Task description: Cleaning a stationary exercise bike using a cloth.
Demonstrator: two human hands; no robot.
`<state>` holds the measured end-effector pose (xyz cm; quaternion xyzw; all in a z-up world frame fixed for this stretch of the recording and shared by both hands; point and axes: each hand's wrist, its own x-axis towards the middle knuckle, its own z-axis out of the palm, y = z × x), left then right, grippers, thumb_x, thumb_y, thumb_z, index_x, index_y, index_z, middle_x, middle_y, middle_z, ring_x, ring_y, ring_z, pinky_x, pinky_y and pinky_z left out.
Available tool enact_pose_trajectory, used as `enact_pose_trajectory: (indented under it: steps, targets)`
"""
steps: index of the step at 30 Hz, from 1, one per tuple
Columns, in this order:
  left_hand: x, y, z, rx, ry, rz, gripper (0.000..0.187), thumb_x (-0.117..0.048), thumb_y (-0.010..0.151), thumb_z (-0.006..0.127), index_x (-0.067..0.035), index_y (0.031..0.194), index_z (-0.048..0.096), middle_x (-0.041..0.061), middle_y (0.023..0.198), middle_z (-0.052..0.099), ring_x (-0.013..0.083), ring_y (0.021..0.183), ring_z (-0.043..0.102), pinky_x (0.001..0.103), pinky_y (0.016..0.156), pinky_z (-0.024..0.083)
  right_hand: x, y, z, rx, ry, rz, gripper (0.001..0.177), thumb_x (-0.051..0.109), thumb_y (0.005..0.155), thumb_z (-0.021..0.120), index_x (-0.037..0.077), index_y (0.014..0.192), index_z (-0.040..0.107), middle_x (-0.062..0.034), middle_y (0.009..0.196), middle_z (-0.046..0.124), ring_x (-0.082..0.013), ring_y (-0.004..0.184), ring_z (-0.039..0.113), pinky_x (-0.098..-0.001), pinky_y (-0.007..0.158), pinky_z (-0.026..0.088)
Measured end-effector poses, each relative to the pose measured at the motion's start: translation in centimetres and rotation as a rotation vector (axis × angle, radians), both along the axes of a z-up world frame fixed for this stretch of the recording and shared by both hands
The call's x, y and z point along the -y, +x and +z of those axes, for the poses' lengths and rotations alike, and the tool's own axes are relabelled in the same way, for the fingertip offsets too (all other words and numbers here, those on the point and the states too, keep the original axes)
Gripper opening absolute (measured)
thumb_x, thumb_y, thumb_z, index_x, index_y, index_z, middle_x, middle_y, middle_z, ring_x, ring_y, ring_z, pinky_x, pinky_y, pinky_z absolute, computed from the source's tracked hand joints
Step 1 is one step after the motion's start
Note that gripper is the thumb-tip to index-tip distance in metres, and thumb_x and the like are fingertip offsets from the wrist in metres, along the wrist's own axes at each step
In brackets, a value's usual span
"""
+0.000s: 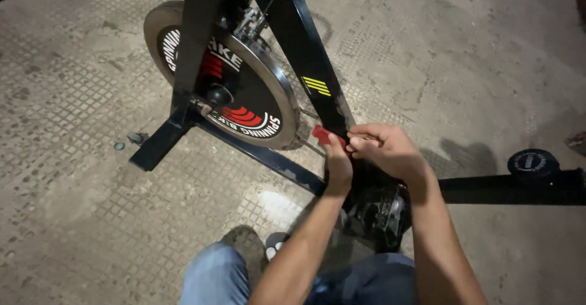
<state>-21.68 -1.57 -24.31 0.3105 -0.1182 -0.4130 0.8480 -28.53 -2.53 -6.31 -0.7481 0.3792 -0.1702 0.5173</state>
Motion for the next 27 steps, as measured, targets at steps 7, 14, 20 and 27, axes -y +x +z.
enact_pose_trajectory:
  steps: [7,14,20,27]
  targets:
    - [0.4,-4.5,-7.8,0.165,0.098,-0.071,0.045,-0.042,0.118,0.041,0.001,0.126,0.051,0.011,0.114,0.057,0.0202,0.101,0.055,0.034,0.087,0.046,-0.8,-0.9,0.6,-0.086,0.015,-0.027,0.030,0.015,0.097,0.068,-0.003,0.121,0.072,-0.0075,0.094,0.075,-0.0127,0.086,0.070,-0.0293,0.077,0.058]
    - [-0.5,-5.3,-8.4,0.012,0.164,-0.468,0.052,-0.008,0.088,0.050,0.002,0.139,0.039,0.007,0.126,0.060,0.0167,0.116,0.060,0.030,0.097,0.049,-0.7,-1.1,0.0,0.001,0.131,-0.010,0.033,0.017,0.095,0.069,-0.003,0.121,0.069,-0.0075,0.095,0.076,-0.0126,0.087,0.073,-0.0293,0.077,0.061]
    - [-0.9,-3.7,-5.4,-0.386,0.118,-0.639,0.036,-0.014,0.097,0.042,-0.003,0.123,0.064,0.010,0.117,0.067,0.0230,0.097,0.061,0.034,0.076,0.044,-0.7,-1.4,-0.5,-0.079,0.089,-0.030,0.035,0.020,0.095,0.070,-0.004,0.122,0.069,-0.0097,0.094,0.077,-0.0141,0.084,0.072,-0.0302,0.075,0.060]
    - [-0.2,0.9,0.6,-0.597,-0.136,-0.819,0.033,-0.016,0.098,0.052,-0.007,0.127,0.065,0.007,0.124,0.066,0.0201,0.115,0.064,0.033,0.097,0.050,1.3,-1.6,-1.8,-0.010,0.126,-0.038,0.036,0.021,0.094,0.071,-0.004,0.120,0.069,-0.0078,0.093,0.076,-0.0143,0.084,0.074,-0.0294,0.073,0.061]
